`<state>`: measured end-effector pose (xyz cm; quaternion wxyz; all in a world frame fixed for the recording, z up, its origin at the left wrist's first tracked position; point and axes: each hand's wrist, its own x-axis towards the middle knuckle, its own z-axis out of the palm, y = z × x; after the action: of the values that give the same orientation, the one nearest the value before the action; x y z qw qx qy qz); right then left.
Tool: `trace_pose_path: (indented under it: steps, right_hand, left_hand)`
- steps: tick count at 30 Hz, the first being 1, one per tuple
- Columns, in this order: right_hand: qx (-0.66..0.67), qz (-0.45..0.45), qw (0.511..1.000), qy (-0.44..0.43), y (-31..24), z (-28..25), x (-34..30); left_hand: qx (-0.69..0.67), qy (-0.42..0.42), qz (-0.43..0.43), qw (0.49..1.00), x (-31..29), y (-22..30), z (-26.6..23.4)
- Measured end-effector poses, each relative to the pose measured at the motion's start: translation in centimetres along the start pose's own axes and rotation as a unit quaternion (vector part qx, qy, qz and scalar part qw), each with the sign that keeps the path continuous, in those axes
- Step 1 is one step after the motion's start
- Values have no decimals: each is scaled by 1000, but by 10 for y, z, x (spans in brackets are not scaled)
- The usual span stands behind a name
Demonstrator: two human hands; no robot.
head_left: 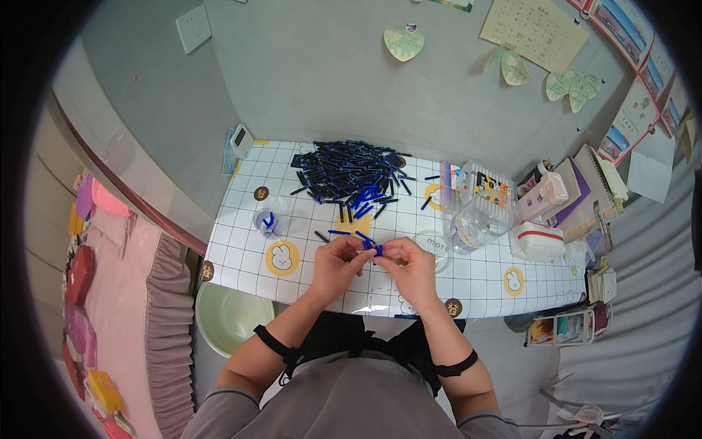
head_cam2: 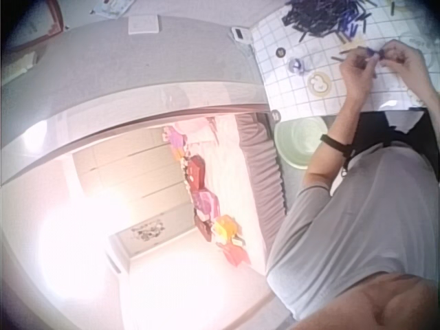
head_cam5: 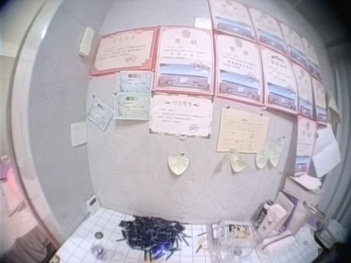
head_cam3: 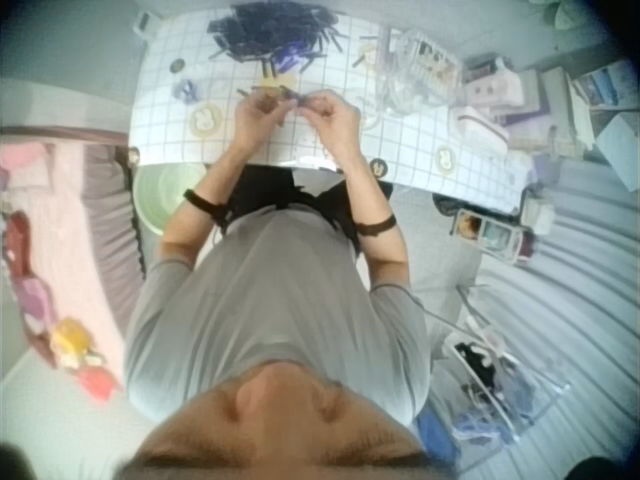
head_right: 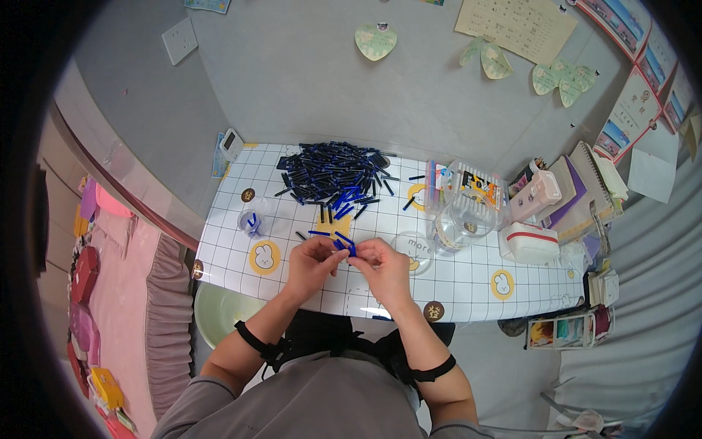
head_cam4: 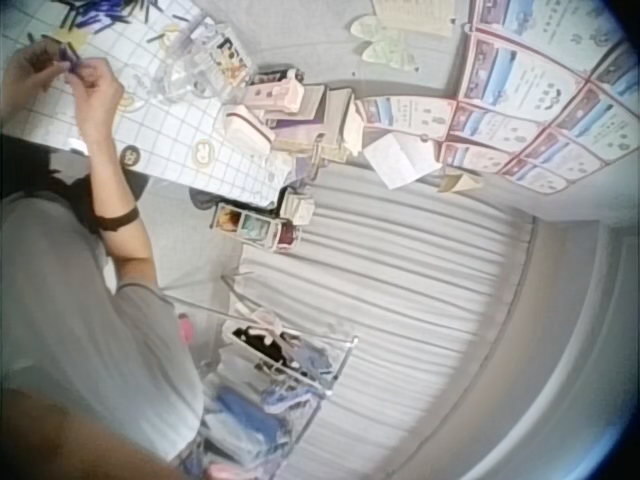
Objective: Organizing stationery and assembling blue pen components at a desk.
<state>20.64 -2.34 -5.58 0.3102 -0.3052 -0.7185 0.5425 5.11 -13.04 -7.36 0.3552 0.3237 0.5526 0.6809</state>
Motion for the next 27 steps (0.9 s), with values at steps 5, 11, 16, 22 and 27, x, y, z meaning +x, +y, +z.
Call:
trace_pose_path:
  steps: [5, 11, 16, 22, 27]
  right_hand:
    - [-38, -45, 998, 10, -1, -1, -1]
    - [-76, -37, 996, 20, 13, -6, -4]
    - [-63, -50, 997, 13, 16, -5, -5]
    - [-66, -35, 997, -29, 16, -7, -4]
    - [-87, -47, 995, -21, 20, -6, -3]
  left_hand:
    - [96, -5, 43, 994, -1, -12, -4]
    - [220, -59, 83, 970, 0, 3, -4]
    - [243, -65, 112, 961, -1, 2, -8]
    - [286, -92, 98, 949, 3, -1, -12]
    - [310, -99, 119, 938, 4, 2, -9]
